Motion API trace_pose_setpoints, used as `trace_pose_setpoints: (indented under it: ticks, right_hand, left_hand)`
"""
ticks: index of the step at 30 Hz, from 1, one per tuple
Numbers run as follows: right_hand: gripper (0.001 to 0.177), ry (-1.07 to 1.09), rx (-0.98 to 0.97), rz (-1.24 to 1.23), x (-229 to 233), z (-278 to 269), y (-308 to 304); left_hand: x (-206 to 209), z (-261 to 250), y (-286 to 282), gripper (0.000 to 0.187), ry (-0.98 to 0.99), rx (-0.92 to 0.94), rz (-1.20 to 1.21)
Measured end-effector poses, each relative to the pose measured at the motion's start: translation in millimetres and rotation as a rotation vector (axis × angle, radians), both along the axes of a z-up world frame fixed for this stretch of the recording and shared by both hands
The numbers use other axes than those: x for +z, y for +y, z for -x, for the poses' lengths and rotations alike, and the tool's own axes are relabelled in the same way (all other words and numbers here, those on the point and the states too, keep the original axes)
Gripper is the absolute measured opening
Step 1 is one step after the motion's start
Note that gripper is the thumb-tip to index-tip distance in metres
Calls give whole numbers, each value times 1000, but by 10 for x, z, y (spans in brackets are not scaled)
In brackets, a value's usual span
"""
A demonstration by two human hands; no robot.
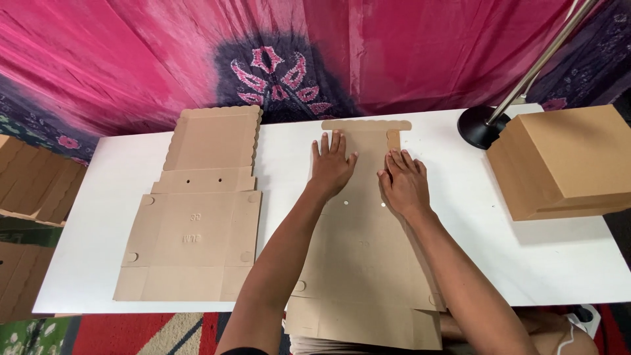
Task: Folding flat cardboard sheets into assembled boxes.
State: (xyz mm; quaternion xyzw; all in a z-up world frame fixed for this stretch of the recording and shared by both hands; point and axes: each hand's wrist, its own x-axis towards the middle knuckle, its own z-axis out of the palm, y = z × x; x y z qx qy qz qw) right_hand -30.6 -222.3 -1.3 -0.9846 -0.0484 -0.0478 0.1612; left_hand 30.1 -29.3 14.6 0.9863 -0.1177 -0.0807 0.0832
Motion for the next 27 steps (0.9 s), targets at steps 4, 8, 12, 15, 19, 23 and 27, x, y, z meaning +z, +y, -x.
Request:
trace_pose_setpoints:
  ticks: [4,8,12,15,19,23,27]
  right_hand:
    - [59,-12,5,18,-36,-28,-26]
    - [59,-20,1,29,-90,-48,-34]
    - [59,-18,-1,42,-78,-40,-28]
    - [59,-35,-3,26,-103,-60,-30]
    - [59,-38,5,32,-123,-79,-27]
    - [57,-39,-6,43,-117,-60,-21]
    - [58,-23,-10,32,-103,-63,-28]
  left_hand:
    - [117,131,55,71,18,-13,14]
    - [84,322,209,71,33,-75,49]
    - [-20,455,354,72,62,-122,2]
    - [29,511,423,74,90,-135,13]
    - [-30,421,398,73,46,-139,0]
    - [145,298,235,72,15,-122,55]
    - [-13,-82,63,70,-24,-42,23]
